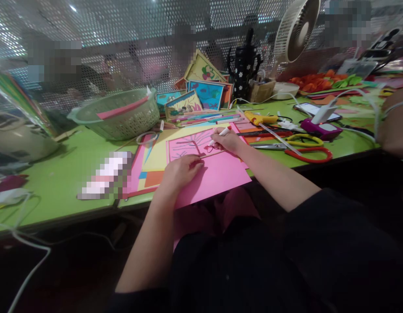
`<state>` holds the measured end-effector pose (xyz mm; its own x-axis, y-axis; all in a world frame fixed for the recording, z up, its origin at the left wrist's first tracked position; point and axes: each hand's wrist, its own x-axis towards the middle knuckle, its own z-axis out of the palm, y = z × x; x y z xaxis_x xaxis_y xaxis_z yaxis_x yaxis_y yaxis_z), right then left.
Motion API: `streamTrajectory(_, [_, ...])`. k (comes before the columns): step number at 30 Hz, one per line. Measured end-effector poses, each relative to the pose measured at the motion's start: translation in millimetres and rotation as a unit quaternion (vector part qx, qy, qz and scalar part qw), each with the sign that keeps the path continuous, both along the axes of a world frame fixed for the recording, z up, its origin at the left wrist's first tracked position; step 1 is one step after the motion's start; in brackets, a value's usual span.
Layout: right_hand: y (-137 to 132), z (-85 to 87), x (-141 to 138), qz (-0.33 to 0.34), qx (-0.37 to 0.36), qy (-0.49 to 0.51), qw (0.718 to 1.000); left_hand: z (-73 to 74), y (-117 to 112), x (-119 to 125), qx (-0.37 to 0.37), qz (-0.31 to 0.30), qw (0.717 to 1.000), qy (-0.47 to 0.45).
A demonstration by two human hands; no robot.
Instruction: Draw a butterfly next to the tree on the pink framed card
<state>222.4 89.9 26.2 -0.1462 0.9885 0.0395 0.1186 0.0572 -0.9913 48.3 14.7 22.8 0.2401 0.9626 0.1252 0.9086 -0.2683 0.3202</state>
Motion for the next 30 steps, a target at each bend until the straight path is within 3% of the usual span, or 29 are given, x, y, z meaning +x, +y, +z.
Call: streamTrajectory(30, [-1.6, 2.2, 0.2, 0.001, -0.005, 0.003, 1.0, -0.7, -0.4, -1.0, 0.003, -0.002, 1.0, -0.01])
